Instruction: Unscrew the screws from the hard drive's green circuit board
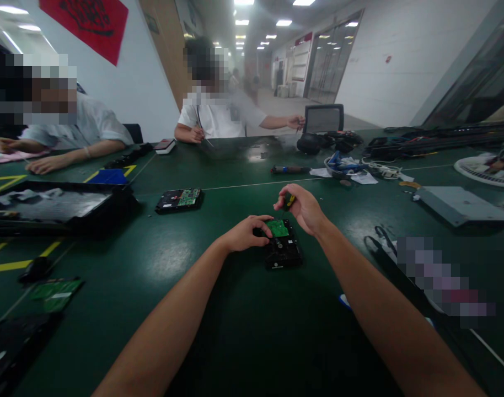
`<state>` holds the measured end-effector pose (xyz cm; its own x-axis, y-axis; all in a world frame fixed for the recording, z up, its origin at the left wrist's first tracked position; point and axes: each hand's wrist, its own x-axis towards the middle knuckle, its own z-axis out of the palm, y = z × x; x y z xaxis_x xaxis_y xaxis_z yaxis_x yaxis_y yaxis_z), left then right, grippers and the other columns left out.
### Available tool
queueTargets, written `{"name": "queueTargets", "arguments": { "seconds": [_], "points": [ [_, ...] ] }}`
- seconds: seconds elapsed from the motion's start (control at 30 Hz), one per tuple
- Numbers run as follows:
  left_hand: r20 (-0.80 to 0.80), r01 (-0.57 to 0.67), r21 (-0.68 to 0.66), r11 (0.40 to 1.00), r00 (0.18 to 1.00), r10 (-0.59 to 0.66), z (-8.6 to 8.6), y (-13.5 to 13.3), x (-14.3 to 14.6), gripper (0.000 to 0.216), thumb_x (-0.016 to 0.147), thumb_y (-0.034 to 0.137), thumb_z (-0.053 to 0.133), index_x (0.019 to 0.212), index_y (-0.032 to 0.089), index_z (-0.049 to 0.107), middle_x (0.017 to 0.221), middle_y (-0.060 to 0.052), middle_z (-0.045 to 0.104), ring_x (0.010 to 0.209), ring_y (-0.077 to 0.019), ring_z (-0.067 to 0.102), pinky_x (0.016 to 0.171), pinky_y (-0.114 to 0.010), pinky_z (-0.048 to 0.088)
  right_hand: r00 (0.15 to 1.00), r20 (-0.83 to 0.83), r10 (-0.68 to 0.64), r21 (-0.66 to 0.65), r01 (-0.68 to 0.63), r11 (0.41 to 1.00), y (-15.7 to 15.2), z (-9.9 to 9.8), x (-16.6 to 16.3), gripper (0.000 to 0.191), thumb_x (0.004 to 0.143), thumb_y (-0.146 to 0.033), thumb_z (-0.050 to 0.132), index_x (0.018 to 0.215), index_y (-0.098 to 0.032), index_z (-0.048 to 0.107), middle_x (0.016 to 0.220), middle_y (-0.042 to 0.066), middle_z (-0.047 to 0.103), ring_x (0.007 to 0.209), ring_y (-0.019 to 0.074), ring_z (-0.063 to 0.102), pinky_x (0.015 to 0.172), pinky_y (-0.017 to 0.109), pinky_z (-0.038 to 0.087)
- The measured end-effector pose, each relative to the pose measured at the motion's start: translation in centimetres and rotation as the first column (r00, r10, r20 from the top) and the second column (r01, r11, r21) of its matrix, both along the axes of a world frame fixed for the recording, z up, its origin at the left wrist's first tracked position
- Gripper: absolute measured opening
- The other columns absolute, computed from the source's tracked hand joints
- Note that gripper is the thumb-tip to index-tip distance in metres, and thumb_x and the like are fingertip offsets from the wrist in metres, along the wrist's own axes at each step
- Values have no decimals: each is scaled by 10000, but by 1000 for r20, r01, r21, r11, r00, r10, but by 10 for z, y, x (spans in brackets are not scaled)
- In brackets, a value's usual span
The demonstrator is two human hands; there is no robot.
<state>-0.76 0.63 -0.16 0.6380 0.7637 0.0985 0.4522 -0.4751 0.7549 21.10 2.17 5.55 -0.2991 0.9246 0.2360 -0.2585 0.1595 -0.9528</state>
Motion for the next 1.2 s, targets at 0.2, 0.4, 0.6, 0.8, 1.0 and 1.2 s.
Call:
{"name": "queueTargets", "arguments": {
  "seconds": [0.2,0.4,0.6,0.8,1.0,1.2],
  "points": [
    [5,-3,-2,1000,1000,3,-1,0,0,217,780,332,758,979,246,771,1556,-53,518,1438,-300,473,1232,-516,264,997,67,-41,54,37,998,2,0,3,251,908,-474,621,892,-228,669,776,-1,615,755,168,627,877,386,530],
    [2,4,-4,1000,1000,-4,-2,1,-1,224,785,328,759,990,239,772,1560,-67,511,1443,-303,464,1230,-521,255,999,22,-30,21,30,999,2,0,0,328,921,-542,630,810,-233,636,767,5,627,735,169,635,840,376,527],
    [9,2,-3,1000,1000,-2,-2,1,0,211,780,306,759,976,230,771,1560,-72,512,1428,-302,482,1225,-492,271,996,-79,-33,-36,30,999,3,-2,0,420,923,-615,578,771,-235,671,653,-9,576,645,165,581,841,381,516],
    [7,5,-7,1000,1000,-5,-1,0,0,213,780,326,758,976,245,772,1564,-54,508,1431,-299,479,1227,-496,268,998,-41,-58,5,58,998,7,-5,3,330,921,-511,604,842,-220,738,780,22,643,759,176,610,765,332,488],
    [-1,-2,-3,1000,1000,2,0,0,0,204,781,314,756,970,239,772,1560,-60,512,1433,-293,479,1229,-492,265,992,5,-125,62,124,990,7,-5,2,199,863,-414,723,789,-231,699,799,1,646,787,158,619,771,304,469],
    [1,1,-16,1000,1000,-1,1,0,0,212,783,315,757,979,236,775,1567,-64,505,1445,-297,465,1232,-500,261,997,-76,-17,-8,16,1000,4,-3,0,292,917,-487,640,775,-232,647,690,-2,611,709,180,632,876,405,508]
  ]
}}
